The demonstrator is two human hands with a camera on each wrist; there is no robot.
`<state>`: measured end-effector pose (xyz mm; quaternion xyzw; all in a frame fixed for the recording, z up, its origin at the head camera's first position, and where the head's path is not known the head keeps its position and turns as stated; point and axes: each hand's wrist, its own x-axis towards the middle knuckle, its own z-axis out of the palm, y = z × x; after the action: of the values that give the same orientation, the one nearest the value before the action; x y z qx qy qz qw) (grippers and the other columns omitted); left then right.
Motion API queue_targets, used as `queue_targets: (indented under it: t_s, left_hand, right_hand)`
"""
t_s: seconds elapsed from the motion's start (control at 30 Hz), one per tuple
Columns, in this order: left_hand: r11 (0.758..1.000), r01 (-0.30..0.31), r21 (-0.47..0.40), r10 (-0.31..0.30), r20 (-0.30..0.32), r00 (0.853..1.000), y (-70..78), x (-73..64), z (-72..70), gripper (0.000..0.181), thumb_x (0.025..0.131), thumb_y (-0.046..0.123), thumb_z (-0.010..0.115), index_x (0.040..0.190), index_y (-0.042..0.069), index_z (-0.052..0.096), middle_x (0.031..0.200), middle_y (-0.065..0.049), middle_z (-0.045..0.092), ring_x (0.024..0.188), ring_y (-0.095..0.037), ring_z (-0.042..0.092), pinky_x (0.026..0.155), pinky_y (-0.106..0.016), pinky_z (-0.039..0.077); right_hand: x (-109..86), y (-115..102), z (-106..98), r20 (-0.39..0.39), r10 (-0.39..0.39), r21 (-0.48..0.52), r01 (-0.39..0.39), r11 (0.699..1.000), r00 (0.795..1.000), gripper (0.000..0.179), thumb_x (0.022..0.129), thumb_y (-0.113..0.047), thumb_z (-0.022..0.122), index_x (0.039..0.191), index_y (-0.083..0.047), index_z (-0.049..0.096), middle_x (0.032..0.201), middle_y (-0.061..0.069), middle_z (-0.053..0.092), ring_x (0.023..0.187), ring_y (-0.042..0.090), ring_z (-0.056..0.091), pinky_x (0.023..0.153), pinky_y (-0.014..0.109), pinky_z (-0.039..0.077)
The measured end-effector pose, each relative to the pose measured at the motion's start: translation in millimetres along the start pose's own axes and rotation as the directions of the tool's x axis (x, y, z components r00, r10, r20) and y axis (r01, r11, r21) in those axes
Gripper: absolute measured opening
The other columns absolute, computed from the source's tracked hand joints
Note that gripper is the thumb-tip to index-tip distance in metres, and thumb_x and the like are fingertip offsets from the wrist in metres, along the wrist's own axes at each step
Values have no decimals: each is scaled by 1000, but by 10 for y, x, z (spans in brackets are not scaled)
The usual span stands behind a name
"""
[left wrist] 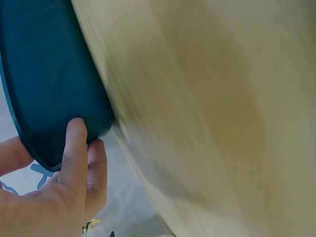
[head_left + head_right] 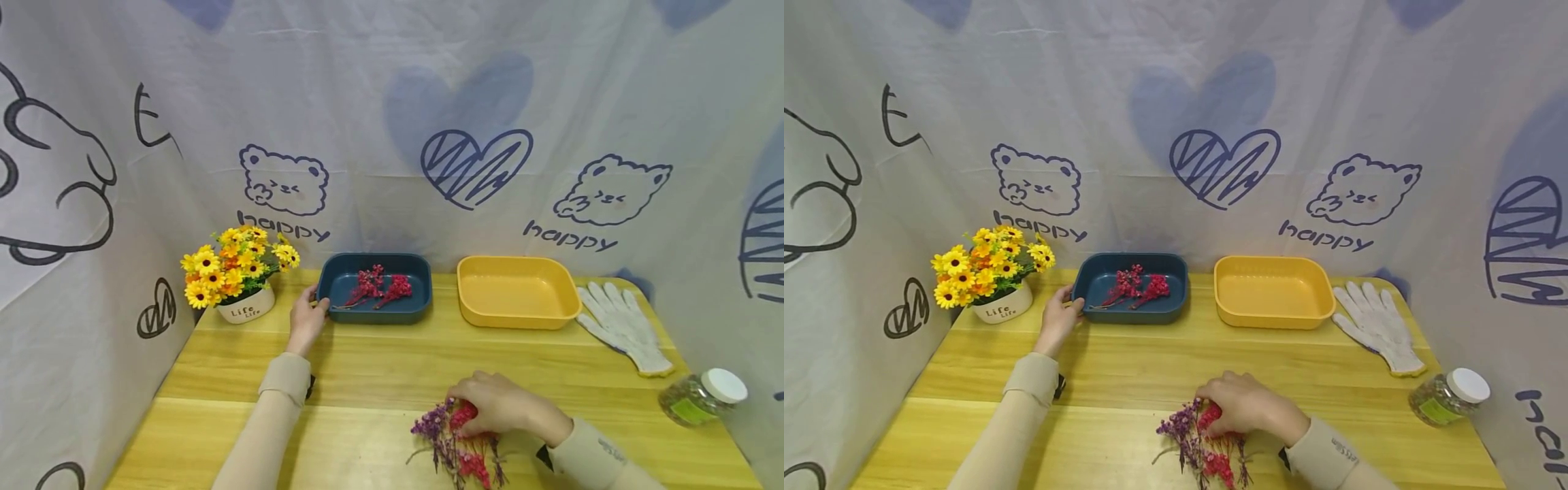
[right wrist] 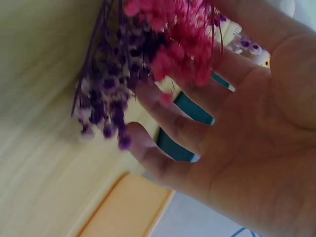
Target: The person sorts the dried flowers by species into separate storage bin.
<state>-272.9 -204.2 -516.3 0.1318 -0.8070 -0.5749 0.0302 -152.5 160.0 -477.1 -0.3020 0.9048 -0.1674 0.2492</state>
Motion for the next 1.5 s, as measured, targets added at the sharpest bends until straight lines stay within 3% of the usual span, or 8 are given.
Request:
queue_targets:
  t_s: [0.23, 0.33, 0.53, 0.77, 1.0, 1.17, 1.33, 1.5]
  left_hand:
    - [1000, 8, -15, -8, 6, 1000, 9, -9, 4, 52, 109, 9, 51, 158, -3, 41, 152, -30, 50, 131, -40, 58, 104, -47, 58]
    - [1000, 9, -3, -9, 3, 1000, 15, -17, 3, 52, 109, 9, 50, 159, -3, 40, 152, -30, 49, 131, -41, 58, 103, -47, 59]
    - [999, -5, 37, 5, -6, 1000, 18, -28, -2, 51, 109, 10, 51, 158, -3, 42, 152, -30, 50, 129, -43, 60, 96, -43, 60]
    - [1000, 4, 26, -4, 6, 1000, 0, -16, -8, 52, 110, 11, 50, 159, -2, 40, 155, -29, 47, 133, -43, 58, 105, -51, 57]
    - [1000, -5, 29, 5, 10, 1000, 9, -20, 5, 52, 109, 10, 50, 159, -4, 40, 154, -31, 49, 136, -43, 56, 106, -53, 56]
    - [1000, -1, 27, 1, 17, 1000, 13, -20, 4, 52, 110, 11, 49, 159, -3, 39, 154, -30, 48, 137, -43, 55, 107, -54, 55]
    - [1000, -7, 28, 6, 18, 1000, 9, -28, -5, 52, 110, 11, 50, 159, -2, 40, 153, -29, 49, 136, -43, 56, 105, -52, 56]
    - [1000, -4, 24, 3, 17, 1000, 10, -30, -6, 52, 110, 11, 50, 159, -2, 40, 152, -28, 50, 133, -42, 57, 103, -50, 56]
  right_hand:
    - [-43, 51, -13, -86, -43, 74, 50, 996, 995, 36, 89, -21, 84, 123, -18, 73, 122, 1, 74, 108, 19, 66, 91, 41, 57]
    - [-80, 67, -62, -116, -70, 110, 83, 991, 991, 31, 90, -21, 82, 120, -19, 74, 119, -1, 72, 105, 15, 66, 89, 35, 57]
    - [-191, 62, -191, -165, -92, 169, 120, 978, 982, 30, 93, -26, 80, 121, -15, 73, 118, -2, 72, 108, 16, 67, 93, 35, 58]
    - [-273, 109, -323, -189, -73, 325, 133, 936, 979, 30, 95, -27, 78, 122, -16, 73, 103, -4, 73, 87, 1, 61, 74, 22, 54]
    - [-319, 201, -327, -248, -119, 343, 202, 918, 962, 21, 98, -30, 75, 117, -24, 76, 113, -7, 78, 108, 6, 68, 94, 25, 56]
    - [-318, 275, -336, -196, -118, 449, 196, 872, 973, 25, 104, -27, 67, 127, -18, 72, 124, 1, 75, 109, 3, 66, 93, 22, 56]
    - [-284, 328, -311, -119, -127, 561, 172, 810, 985, 33, 109, -26, 59, 135, -8, 66, 108, 10, 70, 81, 4, 59, 71, 24, 55]
    - [-288, 360, -322, -138, -105, 606, 168, 778, 985, 30, 109, -23, 59, 133, -6, 63, 111, 15, 64, 79, 11, 61, 66, 30, 59]
